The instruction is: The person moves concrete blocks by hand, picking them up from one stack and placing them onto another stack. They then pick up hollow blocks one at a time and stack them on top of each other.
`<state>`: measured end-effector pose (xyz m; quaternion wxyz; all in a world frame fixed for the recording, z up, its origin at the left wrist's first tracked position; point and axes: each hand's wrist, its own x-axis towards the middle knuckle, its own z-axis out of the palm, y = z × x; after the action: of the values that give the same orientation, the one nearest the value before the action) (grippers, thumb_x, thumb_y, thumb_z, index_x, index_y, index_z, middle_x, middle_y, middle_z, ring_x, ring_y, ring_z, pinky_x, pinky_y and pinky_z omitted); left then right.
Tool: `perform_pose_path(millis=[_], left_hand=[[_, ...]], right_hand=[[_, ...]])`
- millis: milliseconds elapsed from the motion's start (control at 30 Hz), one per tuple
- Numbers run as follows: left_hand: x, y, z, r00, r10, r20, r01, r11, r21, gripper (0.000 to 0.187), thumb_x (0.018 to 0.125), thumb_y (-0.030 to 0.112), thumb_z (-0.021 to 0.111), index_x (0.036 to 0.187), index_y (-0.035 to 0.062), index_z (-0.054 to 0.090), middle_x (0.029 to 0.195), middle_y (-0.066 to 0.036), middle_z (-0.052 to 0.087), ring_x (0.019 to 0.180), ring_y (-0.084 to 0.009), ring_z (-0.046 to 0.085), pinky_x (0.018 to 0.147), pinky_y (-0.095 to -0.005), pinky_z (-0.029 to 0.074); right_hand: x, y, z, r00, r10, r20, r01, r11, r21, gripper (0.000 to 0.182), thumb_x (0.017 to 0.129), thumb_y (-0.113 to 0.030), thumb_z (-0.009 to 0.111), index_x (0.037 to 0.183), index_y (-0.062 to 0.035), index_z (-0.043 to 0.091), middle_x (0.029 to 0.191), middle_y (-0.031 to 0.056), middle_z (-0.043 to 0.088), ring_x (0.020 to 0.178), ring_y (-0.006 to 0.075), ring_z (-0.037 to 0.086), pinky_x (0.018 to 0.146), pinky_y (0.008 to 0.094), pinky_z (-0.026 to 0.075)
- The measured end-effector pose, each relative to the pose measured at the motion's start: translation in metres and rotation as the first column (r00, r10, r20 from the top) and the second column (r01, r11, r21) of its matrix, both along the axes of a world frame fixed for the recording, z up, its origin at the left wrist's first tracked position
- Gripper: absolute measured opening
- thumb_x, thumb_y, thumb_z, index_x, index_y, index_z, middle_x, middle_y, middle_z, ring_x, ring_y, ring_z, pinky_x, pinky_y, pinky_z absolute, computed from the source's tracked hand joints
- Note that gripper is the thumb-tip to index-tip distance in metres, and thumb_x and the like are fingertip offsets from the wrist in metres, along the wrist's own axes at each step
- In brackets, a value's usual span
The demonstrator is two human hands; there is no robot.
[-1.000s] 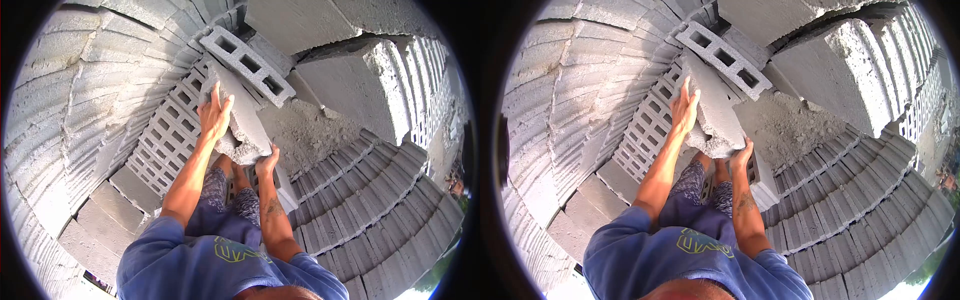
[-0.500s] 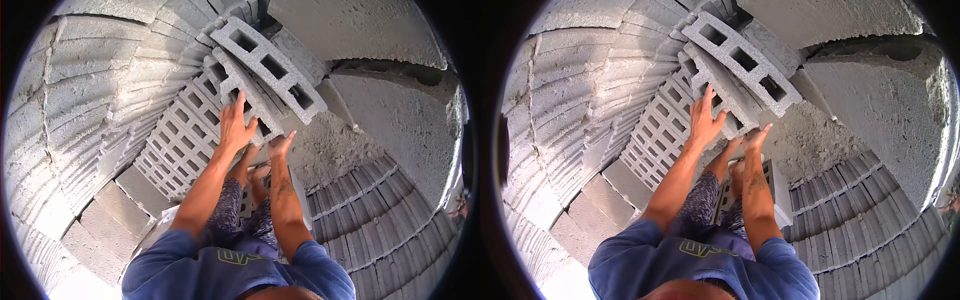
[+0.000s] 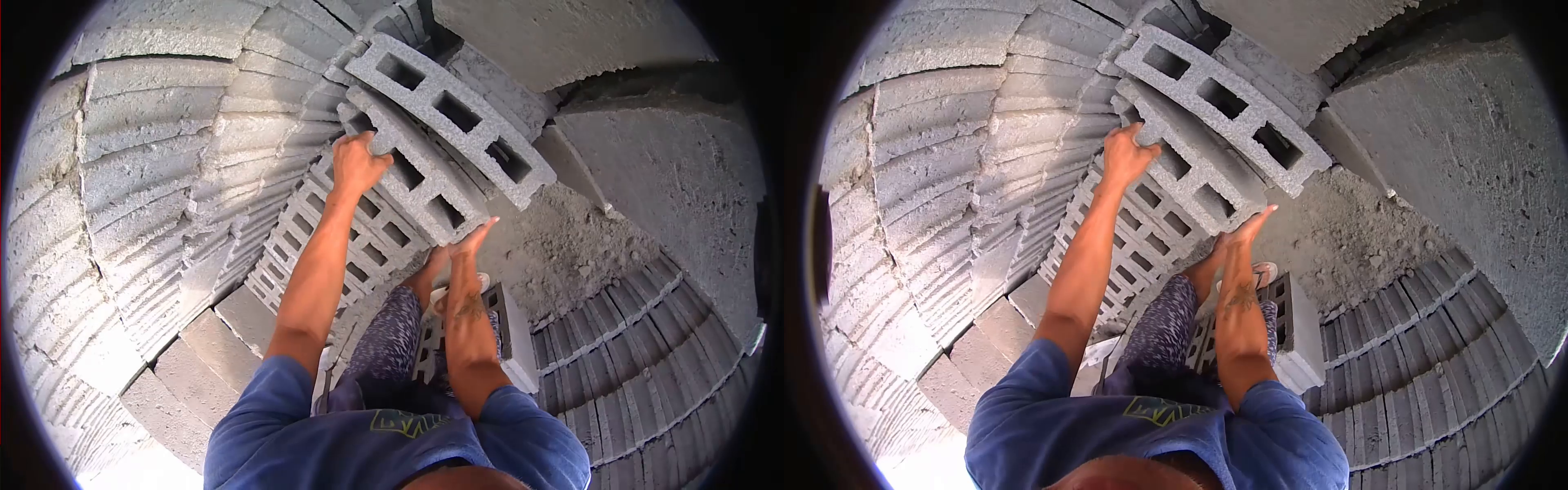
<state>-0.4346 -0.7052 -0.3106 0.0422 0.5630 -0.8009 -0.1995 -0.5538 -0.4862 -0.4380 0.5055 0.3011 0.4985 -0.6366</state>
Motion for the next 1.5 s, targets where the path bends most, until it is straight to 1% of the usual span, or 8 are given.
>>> perform_pose_path(millis=[100,467,533,600,767,1000,1233,1500], left_hand=[[0.001,-0.004,0.003,0.993,0.112,0.035,-0.115,0.989,0.094,0.056,0.061,0.025,0.072,0.105,-0.0077,0.060,0.085,-0.027,0.063,0.088,-0.0386,0.061,0.083,-0.0414,0.046],[-0.010,-0.010,0.006,0.974,0.209,-0.090,-0.190,0.964,0.185,0.055,0.063,0.021,0.072,0.108,-0.0087,0.058,0.065,-0.023,0.062,0.070,-0.0335,0.065,0.067,-0.0386,0.049],[-0.012,-0.014,0.003,0.965,0.246,-0.088,-0.225,0.955,0.194,0.057,0.064,0.020,0.072,0.110,-0.0090,0.057,0.066,-0.022,0.063,0.068,-0.0313,0.066,0.065,-0.0362,0.049],[-0.007,-0.012,-0.002,0.976,0.208,-0.060,-0.197,0.969,0.152,0.057,0.064,0.020,0.072,0.110,-0.0096,0.057,0.070,-0.023,0.064,0.068,-0.0317,0.066,0.064,-0.0361,0.050],[-0.006,-0.009,-0.005,0.977,0.192,-0.093,-0.180,0.976,0.123,0.057,0.064,0.016,0.072,0.114,-0.0076,0.055,0.090,-0.026,0.063,0.081,-0.0300,0.065,0.074,-0.0347,0.049],[-0.025,0.009,-0.051,0.677,0.559,-0.479,-0.517,0.824,0.231,0.051,0.062,-0.005,0.062,0.112,-0.0054,0.053,0.099,-0.018,0.061,0.092,-0.0270,0.059,0.085,-0.0327,0.044],[-0.022,0.008,-0.063,0.670,0.536,-0.513,-0.516,0.834,0.198,0.042,0.060,-0.005,0.049,0.101,-0.0065,0.059,0.089,-0.015,0.063,0.081,-0.0236,0.060,0.080,-0.0315,0.046],[-0.025,0.004,-0.048,0.674,0.535,-0.510,-0.467,0.843,0.268,0.054,0.061,0.001,0.058,0.115,-0.0014,0.051,0.106,-0.024,0.056,0.101,-0.0359,0.052,0.091,-0.0426,0.039]], right_hand=[[-0.019,-0.028,0.024,0.987,0.144,0.072,-0.160,0.934,0.320,0.106,0.070,-0.086,0.028,0.146,-0.0163,0.003,0.152,0.0111,-0.002,0.138,0.0367,0.000,0.100,0.0685,0.007],[-0.012,-0.011,-0.026,0.996,0.081,-0.029,-0.081,0.997,0.021,0.091,0.080,-0.077,0.028,0.147,-0.0180,0.010,0.151,0.0110,0.010,0.137,0.0303,0.013,0.109,0.0495,0.012],[-0.014,-0.019,-0.035,0.988,0.154,-0.011,-0.140,0.923,0.357,0.088,0.081,-0.074,0.028,0.147,-0.0181,0.010,0.151,0.0106,0.010,0.138,0.0287,0.011,0.109,0.0494,0.011],[-0.009,0.012,-0.087,0.993,0.119,-0.003,-0.119,0.993,0.004,0.089,0.081,-0.075,0.028,0.147,-0.0184,0.008,0.152,0.0098,0.006,0.139,0.0286,0.006,0.109,0.0497,0.008],[-0.079,-0.012,-0.001,0.985,-0.041,-0.170,0.055,0.995,0.078,0.107,0.073,-0.083,0.027,0.146,-0.0074,0.006,0.152,0.0133,-0.005,0.140,0.0272,-0.006,0.107,0.0567,-0.001],[-0.146,-0.060,0.095,0.767,0.591,-0.250,-0.498,0.794,0.350,0.084,0.076,-0.051,0.066,0.137,-0.0031,0.034,0.136,0.0123,0.040,0.124,0.0267,0.038,0.105,0.0456,0.025],[-0.106,-0.050,0.085,0.823,0.472,-0.318,-0.417,0.880,0.228,0.047,0.076,-0.010,0.061,0.120,0.0011,0.049,0.109,0.0114,0.057,0.093,0.0221,0.058,0.076,0.0327,0.049],[-0.119,-0.043,0.067,0.724,0.568,-0.391,-0.502,0.823,0.265,0.071,0.071,-0.026,0.066,0.121,0.0187,0.040,0.130,0.0234,0.043,0.124,0.0266,0.036,0.105,0.0293,0.024]])
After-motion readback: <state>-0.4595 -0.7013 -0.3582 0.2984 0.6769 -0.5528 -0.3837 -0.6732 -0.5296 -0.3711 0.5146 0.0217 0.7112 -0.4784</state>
